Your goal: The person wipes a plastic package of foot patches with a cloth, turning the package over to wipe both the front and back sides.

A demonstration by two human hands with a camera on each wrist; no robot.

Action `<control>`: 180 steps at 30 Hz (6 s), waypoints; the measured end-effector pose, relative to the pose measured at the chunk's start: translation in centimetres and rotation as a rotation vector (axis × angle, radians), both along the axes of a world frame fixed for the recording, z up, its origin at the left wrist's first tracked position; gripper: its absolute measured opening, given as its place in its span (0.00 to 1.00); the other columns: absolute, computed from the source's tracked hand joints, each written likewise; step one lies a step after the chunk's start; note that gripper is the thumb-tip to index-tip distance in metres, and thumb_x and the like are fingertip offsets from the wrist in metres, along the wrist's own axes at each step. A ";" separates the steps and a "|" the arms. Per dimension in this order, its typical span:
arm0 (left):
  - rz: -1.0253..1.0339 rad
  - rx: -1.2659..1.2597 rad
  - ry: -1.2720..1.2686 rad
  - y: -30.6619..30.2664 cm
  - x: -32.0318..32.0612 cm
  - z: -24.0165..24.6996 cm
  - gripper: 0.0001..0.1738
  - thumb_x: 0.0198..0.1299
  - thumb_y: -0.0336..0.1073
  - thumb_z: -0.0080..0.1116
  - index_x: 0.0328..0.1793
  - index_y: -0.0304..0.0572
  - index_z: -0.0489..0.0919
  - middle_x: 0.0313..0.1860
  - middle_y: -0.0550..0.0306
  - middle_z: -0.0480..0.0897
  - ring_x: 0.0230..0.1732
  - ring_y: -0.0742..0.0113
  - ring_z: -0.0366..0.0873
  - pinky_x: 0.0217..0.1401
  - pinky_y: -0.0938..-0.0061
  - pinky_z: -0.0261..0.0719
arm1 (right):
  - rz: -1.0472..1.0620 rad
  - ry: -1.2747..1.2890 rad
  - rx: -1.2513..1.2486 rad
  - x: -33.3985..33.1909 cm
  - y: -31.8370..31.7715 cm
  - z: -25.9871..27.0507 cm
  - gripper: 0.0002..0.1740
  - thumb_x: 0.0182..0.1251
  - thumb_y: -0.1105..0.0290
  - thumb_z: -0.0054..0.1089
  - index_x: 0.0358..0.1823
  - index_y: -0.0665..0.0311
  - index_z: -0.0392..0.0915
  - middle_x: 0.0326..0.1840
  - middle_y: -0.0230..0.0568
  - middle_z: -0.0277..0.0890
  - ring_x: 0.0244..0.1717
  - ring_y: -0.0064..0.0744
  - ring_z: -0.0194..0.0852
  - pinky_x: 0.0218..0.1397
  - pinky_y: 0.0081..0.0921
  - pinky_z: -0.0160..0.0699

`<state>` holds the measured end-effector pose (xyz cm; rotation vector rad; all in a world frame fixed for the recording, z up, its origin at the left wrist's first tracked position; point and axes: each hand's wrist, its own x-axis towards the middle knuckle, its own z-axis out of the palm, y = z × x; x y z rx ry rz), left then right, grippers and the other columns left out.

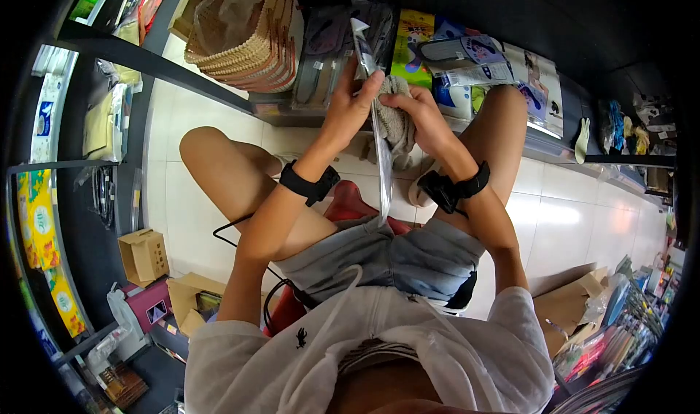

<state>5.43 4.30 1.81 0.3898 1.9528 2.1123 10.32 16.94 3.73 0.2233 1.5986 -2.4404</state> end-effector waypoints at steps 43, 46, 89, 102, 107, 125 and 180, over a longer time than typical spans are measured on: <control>0.093 0.148 -0.399 -0.4 -1.0 2.4 0.31 0.52 0.56 0.43 0.53 0.38 0.59 0.41 0.50 0.69 0.39 0.62 0.71 0.42 0.70 0.71 | -0.153 0.364 0.754 0.6 -2.6 -2.4 0.25 0.34 0.65 0.65 0.30 0.78 0.68 0.25 0.54 0.71 0.27 0.41 0.71 0.32 0.28 0.69; -0.021 -0.030 -0.301 0.0 0.2 2.5 0.54 0.42 0.59 0.54 0.66 0.37 0.39 0.60 0.43 0.54 0.60 0.55 0.54 0.59 0.68 0.54 | -0.239 0.339 0.526 0.0 -1.9 -1.9 0.22 0.36 0.70 0.63 0.34 0.75 0.68 0.27 0.47 0.72 0.28 0.32 0.70 0.33 0.26 0.69; -0.156 0.621 -0.643 -1.1 -1.3 0.7 0.38 0.47 0.63 0.41 0.57 0.41 0.61 0.48 0.48 0.69 0.49 0.51 0.68 0.47 0.58 0.68 | 0.076 0.628 0.753 2.5 -4.4 -1.0 0.18 0.49 0.62 0.53 0.17 0.74 0.68 0.13 0.54 0.65 0.17 0.45 0.70 0.20 0.33 0.66; 0.026 0.686 -0.714 -1.6 -1.8 0.0 0.38 0.48 0.60 0.39 0.56 0.35 0.59 0.50 0.43 0.65 0.53 0.46 0.63 0.54 0.48 0.59 | 0.089 0.484 0.876 2.2 -4.0 -1.7 0.22 0.49 0.57 0.51 0.14 0.72 0.66 0.10 0.56 0.62 0.14 0.50 0.66 0.19 0.37 0.64; 0.075 0.705 -0.619 -1.8 -1.9 0.0 0.37 0.47 0.58 0.39 0.58 0.37 0.56 0.50 0.43 0.65 0.52 0.48 0.63 0.54 0.49 0.60 | 0.140 0.613 0.814 2.5 -4.3 -1.6 0.21 0.48 0.58 0.51 0.14 0.72 0.66 0.10 0.55 0.63 0.14 0.50 0.67 0.19 0.36 0.65; 0.241 0.670 -0.654 -2.9 -2.1 1.8 0.36 0.46 0.59 0.40 0.51 0.31 0.60 0.43 0.45 0.68 0.45 0.51 0.67 0.47 0.57 0.65 | 0.148 0.711 1.086 2.3 -3.6 -1.7 0.26 0.39 0.53 0.60 0.19 0.73 0.65 0.19 0.52 0.64 0.20 0.51 0.65 0.23 0.35 0.65; 0.176 -1.156 -0.268 -5.5 -12.8 -13.5 0.59 0.22 0.73 0.54 0.47 0.18 0.67 0.50 0.33 0.67 0.53 0.49 0.66 0.53 0.67 0.63 | -0.490 -0.281 -0.377 -3.7 11.0 -9.5 0.17 0.52 0.63 0.57 0.36 0.71 0.72 0.42 0.47 0.70 0.40 0.36 0.69 0.38 0.29 0.70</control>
